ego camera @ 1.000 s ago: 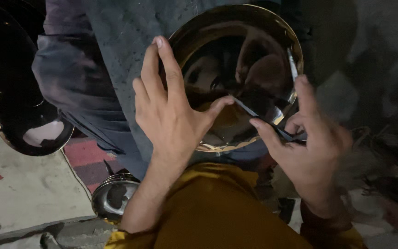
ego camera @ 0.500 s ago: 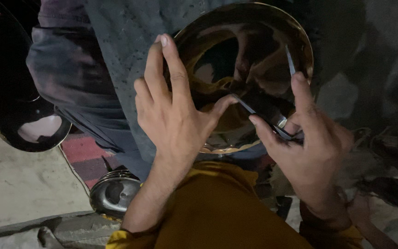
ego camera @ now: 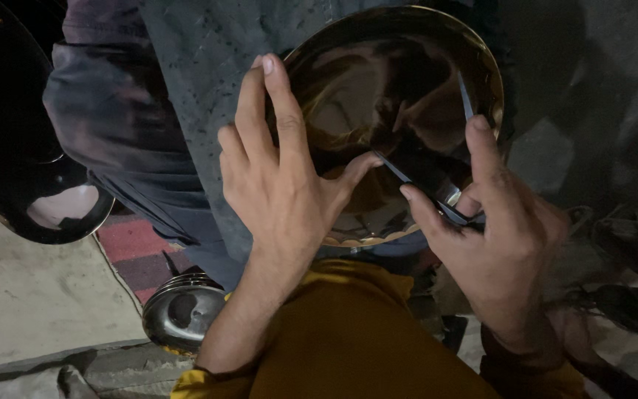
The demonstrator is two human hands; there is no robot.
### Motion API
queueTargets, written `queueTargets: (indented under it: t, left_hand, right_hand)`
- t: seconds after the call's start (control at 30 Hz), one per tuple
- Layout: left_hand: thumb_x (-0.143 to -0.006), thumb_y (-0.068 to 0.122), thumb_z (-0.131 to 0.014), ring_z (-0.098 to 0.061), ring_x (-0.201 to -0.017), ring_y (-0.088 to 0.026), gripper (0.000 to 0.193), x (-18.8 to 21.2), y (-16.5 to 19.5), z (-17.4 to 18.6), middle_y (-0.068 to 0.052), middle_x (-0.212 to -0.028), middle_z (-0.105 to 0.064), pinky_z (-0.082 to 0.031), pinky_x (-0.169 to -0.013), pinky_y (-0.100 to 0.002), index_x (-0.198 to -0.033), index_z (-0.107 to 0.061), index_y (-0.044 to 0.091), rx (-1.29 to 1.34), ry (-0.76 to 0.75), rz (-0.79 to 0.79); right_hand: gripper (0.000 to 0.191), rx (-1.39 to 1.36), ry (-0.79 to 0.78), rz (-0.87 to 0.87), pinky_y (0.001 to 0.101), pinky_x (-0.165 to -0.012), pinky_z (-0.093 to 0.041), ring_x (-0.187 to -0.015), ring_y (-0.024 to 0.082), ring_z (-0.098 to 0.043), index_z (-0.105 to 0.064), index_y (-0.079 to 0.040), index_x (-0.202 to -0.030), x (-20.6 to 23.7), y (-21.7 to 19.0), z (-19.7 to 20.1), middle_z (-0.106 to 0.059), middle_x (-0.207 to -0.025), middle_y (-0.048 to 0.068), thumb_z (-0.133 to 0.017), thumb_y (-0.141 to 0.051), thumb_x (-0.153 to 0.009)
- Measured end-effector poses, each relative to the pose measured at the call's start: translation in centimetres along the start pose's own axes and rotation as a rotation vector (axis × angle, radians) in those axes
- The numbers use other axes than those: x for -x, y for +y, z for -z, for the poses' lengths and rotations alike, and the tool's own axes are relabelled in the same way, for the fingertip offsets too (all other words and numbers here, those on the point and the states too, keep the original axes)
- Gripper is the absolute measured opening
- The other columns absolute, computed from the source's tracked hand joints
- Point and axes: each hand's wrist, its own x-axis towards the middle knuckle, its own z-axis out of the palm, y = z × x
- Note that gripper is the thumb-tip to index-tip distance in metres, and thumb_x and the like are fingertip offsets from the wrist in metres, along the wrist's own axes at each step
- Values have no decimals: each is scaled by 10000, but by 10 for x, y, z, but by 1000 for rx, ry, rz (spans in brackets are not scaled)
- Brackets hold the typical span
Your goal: The person sits on the floor with a stone slab on their lap and engraves a brass plate, using a small scriber to score lines across the plate surface. They rotate and reposition the plate between passes and set it down among a stack of similar plates.
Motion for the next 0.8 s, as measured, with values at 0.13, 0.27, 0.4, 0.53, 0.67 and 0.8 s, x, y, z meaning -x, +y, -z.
queueTargets:
  t: [0.13, 0.27, 0.4, 0.53, 0.67, 0.8]
  left_hand:
    - [-647, 645, -993, -544, -1011, -275, 1318, -5, 1, 1, -163, -1544, -458, -453, -821, -363, -1594, -311, 34, -6, -8, 10]
    - [-679, 693, -972, -551, -1160, -337, 1240, -4, 6, 6, -163, -1560, -463, -350, -966, -447, -1595, -373, 110, -93, 11, -2]
    - [-851, 574, -919, -545, -1305, -368, 787, 3, 11, 14, -69, -1475, -542, -238, -1046, -488, -1464, -586, 211, -79, 35, -153]
    - [-966, 274, -804, -581, -1283, -167, 348, 8, 9, 17, 50, -1341, -651, -277, -1025, -454, -1283, -691, 181, 126, -39, -277]
    - [-946, 181, -739, -593, -1164, -114, 257, 7, 5, 15, 90, -1237, -689, -302, -986, -423, -1202, -716, 184, 237, -102, -346]
    - [-910, 217, -733, -595, -1054, -137, 218, 2, 3, 13, 61, -1187, -699, -312, -926, -429, -1121, -716, 166, 276, -101, -374]
  right_hand:
    - [920, 15, -2, -1, 262, -529, -418, -590, 105, -529, -491, 14, -1557, -4, -2, 0, -517, -697, 20, -1011, -207, -831]
    - [922, 63, -1, 9, 235, -523, -446, -601, 94, -559, -492, -29, -1585, -11, -12, 0, -583, -768, 30, -1006, -262, -857]
    - [909, 212, -14, 21, 271, -494, -427, -577, 126, -539, -536, -36, -1513, -19, -30, 1, -609, -734, 49, -1004, -313, -785]
    - [854, 325, -29, 66, 275, -433, -405, -495, 130, -498, -582, -50, -1463, -33, -50, 9, -571, -655, 38, -987, -289, -751]
    - [794, 447, -65, 107, 275, -410, -394, -467, 130, -489, -617, -80, -1433, -53, -67, 19, -557, -652, 34, -966, -299, -754]
    - [893, 364, -165, 113, 349, -563, -500, -731, 215, -616, -565, -81, -1502, -49, -68, 30, -652, -940, 116, -919, -372, -735]
